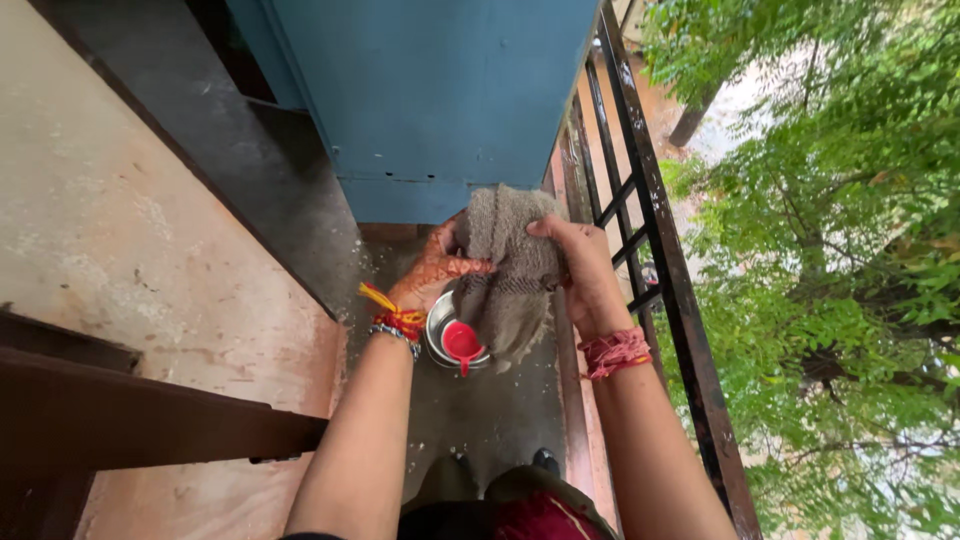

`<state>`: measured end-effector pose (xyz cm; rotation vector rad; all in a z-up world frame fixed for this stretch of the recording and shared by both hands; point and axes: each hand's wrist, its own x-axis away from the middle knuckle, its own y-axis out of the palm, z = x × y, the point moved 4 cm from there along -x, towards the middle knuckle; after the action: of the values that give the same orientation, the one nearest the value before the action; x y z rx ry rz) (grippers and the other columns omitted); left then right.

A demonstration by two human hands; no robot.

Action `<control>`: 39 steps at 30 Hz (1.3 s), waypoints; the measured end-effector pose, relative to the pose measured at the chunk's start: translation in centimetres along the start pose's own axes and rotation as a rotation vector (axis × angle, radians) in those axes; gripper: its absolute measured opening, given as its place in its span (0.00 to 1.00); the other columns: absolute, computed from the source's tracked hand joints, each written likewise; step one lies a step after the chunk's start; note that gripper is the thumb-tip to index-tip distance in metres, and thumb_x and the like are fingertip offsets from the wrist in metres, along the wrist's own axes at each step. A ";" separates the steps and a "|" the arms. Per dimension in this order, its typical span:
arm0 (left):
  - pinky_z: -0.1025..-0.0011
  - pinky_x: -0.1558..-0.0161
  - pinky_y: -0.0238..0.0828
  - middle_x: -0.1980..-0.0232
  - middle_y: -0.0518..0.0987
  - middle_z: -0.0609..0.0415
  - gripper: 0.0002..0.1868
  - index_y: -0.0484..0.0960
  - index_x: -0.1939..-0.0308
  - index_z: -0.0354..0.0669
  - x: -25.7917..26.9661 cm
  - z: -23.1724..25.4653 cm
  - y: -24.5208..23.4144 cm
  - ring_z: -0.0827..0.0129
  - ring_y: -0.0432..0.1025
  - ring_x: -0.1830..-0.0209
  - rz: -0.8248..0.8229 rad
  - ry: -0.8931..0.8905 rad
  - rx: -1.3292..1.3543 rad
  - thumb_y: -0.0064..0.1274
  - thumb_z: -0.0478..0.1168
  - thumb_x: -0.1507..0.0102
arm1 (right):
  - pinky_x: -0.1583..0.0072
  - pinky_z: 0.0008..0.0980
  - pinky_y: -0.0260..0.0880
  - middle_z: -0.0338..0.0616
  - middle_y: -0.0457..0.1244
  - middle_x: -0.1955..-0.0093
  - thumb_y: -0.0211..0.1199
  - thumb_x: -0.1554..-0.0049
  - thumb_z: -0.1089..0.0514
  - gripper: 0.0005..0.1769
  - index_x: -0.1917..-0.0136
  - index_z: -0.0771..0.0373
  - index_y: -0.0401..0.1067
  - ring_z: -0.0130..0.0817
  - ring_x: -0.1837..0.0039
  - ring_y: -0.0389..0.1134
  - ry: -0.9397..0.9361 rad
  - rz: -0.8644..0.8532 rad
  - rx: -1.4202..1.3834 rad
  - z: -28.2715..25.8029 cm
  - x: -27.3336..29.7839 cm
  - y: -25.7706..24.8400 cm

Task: The person pours water from a red mug onto a window frame and then wipes the frame and the glass panes using a cloth.

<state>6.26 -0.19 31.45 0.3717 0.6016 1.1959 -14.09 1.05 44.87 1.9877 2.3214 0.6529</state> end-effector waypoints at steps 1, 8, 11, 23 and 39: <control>0.56 0.42 0.79 0.27 0.68 0.48 0.49 0.58 0.21 0.39 0.1 0.0 -0.3 0.62 0.79 0.47 0.020 0.027 -0.010 0.65 0.34 0.45 | 0.58 0.31 0.74 0.47 0.71 0.61 0.65 0.50 0.59 0.11 0.59 0.71 0.77 0.34 0.62 0.72 0.002 -0.007 -0.001 -0.1 -0.1 0.3; 0.60 0.42 0.78 0.40 0.79 0.50 0.42 0.68 0.28 0.34 1.0 1.1 0.3 0.65 0.78 0.48 0.228 0.276 -0.002 0.67 0.41 0.44 | 0.60 0.29 0.70 0.42 0.72 0.60 0.67 0.49 0.55 0.11 0.57 0.65 0.79 0.30 0.61 0.72 0.031 -0.054 0.064 -0.7 -0.7 2.5; 0.64 0.42 0.78 0.40 0.79 0.50 0.39 0.71 0.30 0.33 1.1 2.6 0.7 0.66 0.78 0.47 0.365 0.329 -0.025 0.66 0.38 0.44 | 0.59 0.27 0.67 0.36 0.72 0.59 0.69 0.48 0.51 0.12 0.55 0.60 0.79 0.25 0.59 0.71 0.055 -0.075 0.144 -0.8 -1.8 3.0; 0.70 0.45 0.76 0.44 0.79 0.54 0.32 0.71 0.38 0.43 0.2 8.4 2.3 0.68 0.76 0.46 0.797 0.568 -0.132 0.60 0.24 0.45 | 0.50 0.28 0.61 0.36 0.68 0.47 0.75 0.52 0.49 0.37 0.31 0.60 0.72 0.25 0.46 0.65 -0.085 -0.326 0.327 -0.3 -10.7 3.6; 0.69 0.49 0.77 0.48 0.81 0.52 0.31 0.72 0.41 0.41 5.0 13.5 6.1 0.68 0.77 0.51 1.137 0.799 -0.219 0.63 0.25 0.48 | 0.26 0.38 0.57 0.45 0.49 0.18 0.78 0.56 0.60 0.71 0.15 0.55 0.31 0.35 0.22 0.55 -0.236 -0.991 0.302 0.5 -7.5 13.5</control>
<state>11.20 7.09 44.38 -0.0124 0.9675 2.5336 0.18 -4.48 46.86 0.6566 2.8716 -0.0065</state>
